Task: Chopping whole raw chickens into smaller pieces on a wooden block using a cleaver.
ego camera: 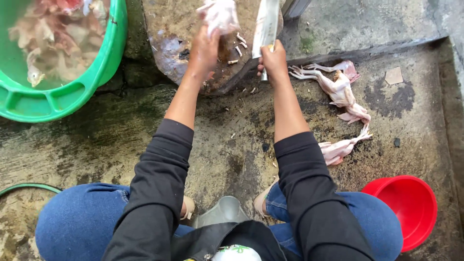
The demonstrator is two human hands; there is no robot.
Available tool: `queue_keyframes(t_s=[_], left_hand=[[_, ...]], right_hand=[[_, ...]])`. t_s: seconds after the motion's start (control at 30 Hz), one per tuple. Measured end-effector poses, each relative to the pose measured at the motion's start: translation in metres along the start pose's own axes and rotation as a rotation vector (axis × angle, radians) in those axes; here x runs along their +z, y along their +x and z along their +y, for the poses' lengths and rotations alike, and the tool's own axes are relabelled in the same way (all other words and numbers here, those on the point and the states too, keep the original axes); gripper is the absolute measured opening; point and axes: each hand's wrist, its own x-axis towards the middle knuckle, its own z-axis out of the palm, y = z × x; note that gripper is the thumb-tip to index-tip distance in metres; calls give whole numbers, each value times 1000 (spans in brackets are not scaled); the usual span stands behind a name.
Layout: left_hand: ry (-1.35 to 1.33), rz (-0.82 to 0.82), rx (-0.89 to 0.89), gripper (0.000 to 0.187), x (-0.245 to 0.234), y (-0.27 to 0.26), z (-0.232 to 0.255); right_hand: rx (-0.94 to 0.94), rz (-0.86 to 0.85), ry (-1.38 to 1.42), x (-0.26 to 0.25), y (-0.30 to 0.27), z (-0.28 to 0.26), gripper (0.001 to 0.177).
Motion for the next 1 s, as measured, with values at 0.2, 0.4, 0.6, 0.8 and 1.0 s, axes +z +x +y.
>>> queue_keyframes(t_s=[0.2,0.4,0.6,0.8,1.0], left_hand=[[283,-73,367,26,-9,27,-83],[554,90,178,26,-41,0,-109],[414,366,297,13,-39,-17,-147],[489,459,409,12,-28,-21,-154],[528,444,357,18,-24,-31,-145]], right_hand=[[-340,46,70,21,-52,-61,25],[-612,-19,-474,76,-80,-36,27],[-666,-35,-920,128,-101,-31,34],[-646,6,-980,126,-115,-92,24],[-768,5,-846,113,-112,-48,26]])
